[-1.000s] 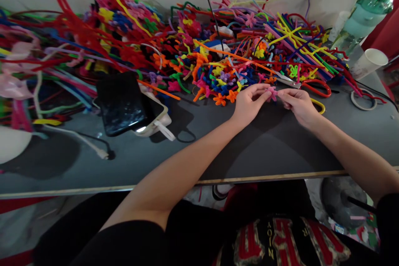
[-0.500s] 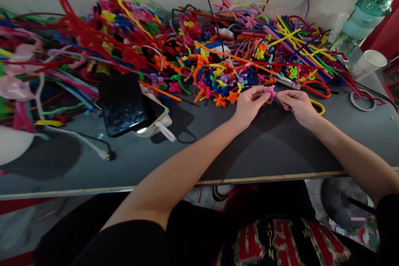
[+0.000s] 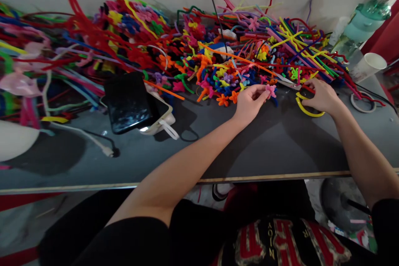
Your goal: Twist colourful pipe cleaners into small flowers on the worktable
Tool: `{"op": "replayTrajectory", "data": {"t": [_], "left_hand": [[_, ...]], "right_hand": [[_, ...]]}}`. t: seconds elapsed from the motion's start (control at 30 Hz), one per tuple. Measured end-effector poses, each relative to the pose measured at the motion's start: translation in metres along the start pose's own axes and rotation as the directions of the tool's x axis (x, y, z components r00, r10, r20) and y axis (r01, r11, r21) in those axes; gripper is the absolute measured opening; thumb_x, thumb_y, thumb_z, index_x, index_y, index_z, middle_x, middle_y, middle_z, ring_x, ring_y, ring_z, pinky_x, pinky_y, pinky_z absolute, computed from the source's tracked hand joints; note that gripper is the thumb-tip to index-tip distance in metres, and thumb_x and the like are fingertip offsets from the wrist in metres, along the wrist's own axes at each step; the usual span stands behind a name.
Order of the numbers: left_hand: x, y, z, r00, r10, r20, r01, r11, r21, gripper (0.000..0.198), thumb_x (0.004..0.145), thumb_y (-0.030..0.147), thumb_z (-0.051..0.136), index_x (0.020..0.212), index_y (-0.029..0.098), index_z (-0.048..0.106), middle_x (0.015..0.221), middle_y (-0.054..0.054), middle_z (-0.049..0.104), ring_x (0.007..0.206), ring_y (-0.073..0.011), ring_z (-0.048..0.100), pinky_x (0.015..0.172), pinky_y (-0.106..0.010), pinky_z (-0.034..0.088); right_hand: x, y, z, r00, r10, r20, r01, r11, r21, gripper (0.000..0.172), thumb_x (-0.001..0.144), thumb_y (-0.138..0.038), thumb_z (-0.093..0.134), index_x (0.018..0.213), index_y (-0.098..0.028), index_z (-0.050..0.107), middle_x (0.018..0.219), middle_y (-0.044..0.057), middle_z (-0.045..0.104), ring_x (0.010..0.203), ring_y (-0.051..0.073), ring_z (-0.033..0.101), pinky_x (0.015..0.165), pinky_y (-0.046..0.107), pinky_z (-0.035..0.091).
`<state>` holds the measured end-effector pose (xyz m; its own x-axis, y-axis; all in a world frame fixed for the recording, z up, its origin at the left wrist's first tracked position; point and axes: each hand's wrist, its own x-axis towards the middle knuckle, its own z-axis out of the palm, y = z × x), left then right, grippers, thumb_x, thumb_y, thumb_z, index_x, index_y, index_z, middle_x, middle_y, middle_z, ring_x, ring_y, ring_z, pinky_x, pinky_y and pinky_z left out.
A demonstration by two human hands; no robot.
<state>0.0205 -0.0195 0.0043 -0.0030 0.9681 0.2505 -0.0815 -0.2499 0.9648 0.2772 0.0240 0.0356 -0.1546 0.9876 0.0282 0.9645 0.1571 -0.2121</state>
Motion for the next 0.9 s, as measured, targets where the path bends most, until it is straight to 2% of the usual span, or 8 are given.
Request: {"op": "replayTrajectory", "data": {"t": [0.13,0.3,0.37,0.43,0.53,0.67,0.8,0.9], "left_hand": [[0.003,-0.002,-0.002,0.998,-0.012,-0.064,0.012,1.000,0.006,0.022,0.082,0.035,0.073,0.090,0.015,0.073,0.078,-0.006,0.074,0.070,-0.0122,0.067,0.065,-0.024,0.055],[0.006,-0.004,-0.004,0.994,0.003,-0.107,-0.003,1.000,0.001,0.018,0.082,0.030,0.072,0.091,0.015,0.073,0.080,-0.005,0.074,0.072,-0.0126,0.068,0.069,-0.025,0.057],[0.007,-0.004,-0.004,0.994,0.006,-0.111,-0.007,1.000,-0.005,0.016,0.082,0.029,0.071,0.090,0.015,0.073,0.080,-0.005,0.074,0.072,-0.0127,0.068,0.069,-0.025,0.056],[0.007,-0.004,-0.004,0.993,0.009,-0.118,-0.011,1.000,-0.014,0.015,0.082,0.029,0.071,0.089,0.015,0.073,0.080,-0.005,0.074,0.072,-0.0126,0.067,0.069,-0.025,0.055],[0.007,-0.003,-0.004,0.994,-0.005,-0.105,-0.002,0.998,-0.062,0.014,0.083,0.030,0.072,0.086,0.017,0.074,0.078,-0.003,0.072,0.070,-0.0111,0.064,0.067,-0.023,0.052],[0.010,-0.003,-0.004,0.998,-0.067,0.005,0.066,0.971,-0.230,0.014,0.082,0.032,0.073,0.081,0.018,0.073,0.069,0.000,0.066,0.060,-0.0072,0.054,0.058,-0.020,0.045],[0.012,-0.003,-0.004,0.992,-0.108,0.065,0.124,0.935,-0.331,0.018,0.081,0.033,0.075,0.073,0.019,0.070,0.064,0.002,0.060,0.055,-0.0061,0.047,0.054,-0.021,0.039],[0.013,-0.003,-0.004,0.993,-0.100,0.064,0.117,0.927,-0.356,0.025,0.082,0.037,0.074,0.067,0.018,0.067,0.061,0.002,0.056,0.055,-0.0063,0.045,0.053,-0.021,0.038]], "right_hand": [[0.000,-0.003,-0.006,0.990,0.136,0.047,-0.132,0.988,-0.076,0.069,0.055,-0.041,0.081,0.116,-0.015,0.060,0.102,0.016,0.066,0.095,0.036,0.063,0.081,0.048,0.051],[-0.009,-0.005,-0.014,0.985,0.173,-0.011,-0.172,0.966,-0.195,0.034,0.065,-0.037,0.072,0.093,-0.017,0.069,0.085,0.015,0.068,0.086,0.036,0.065,0.074,0.049,0.050],[-0.011,-0.006,-0.018,0.980,0.195,-0.046,-0.200,0.958,-0.203,0.027,0.065,-0.040,0.071,0.081,-0.019,0.068,0.081,0.014,0.067,0.082,0.037,0.065,0.071,0.050,0.049],[-0.010,-0.008,-0.022,0.976,0.195,-0.097,-0.209,0.964,-0.165,0.028,0.063,-0.044,0.073,0.076,-0.020,0.067,0.078,0.013,0.066,0.080,0.036,0.065,0.069,0.048,0.048],[-0.006,-0.014,-0.024,0.975,0.151,-0.166,-0.153,0.988,0.001,0.038,0.066,-0.055,0.071,0.079,-0.020,0.065,0.076,0.010,0.065,0.075,0.030,0.063,0.066,0.042,0.047],[-0.003,-0.020,-0.020,0.993,0.038,-0.112,-0.011,0.973,0.232,0.053,0.067,-0.069,0.067,0.087,-0.020,0.062,0.071,0.004,0.061,0.066,0.021,0.058,0.061,0.034,0.044],[-0.005,-0.021,-0.016,1.000,0.026,-0.004,-0.024,0.972,0.234,0.059,0.070,-0.077,0.060,0.084,-0.020,0.059,0.070,0.004,0.058,0.065,0.021,0.055,0.062,0.035,0.044],[-0.009,-0.022,-0.013,0.994,0.029,-0.101,-0.010,0.982,0.187,0.063,0.071,-0.079,0.058,0.094,-0.020,0.059,0.078,0.008,0.061,0.073,0.027,0.059,0.068,0.042,0.046]]}}
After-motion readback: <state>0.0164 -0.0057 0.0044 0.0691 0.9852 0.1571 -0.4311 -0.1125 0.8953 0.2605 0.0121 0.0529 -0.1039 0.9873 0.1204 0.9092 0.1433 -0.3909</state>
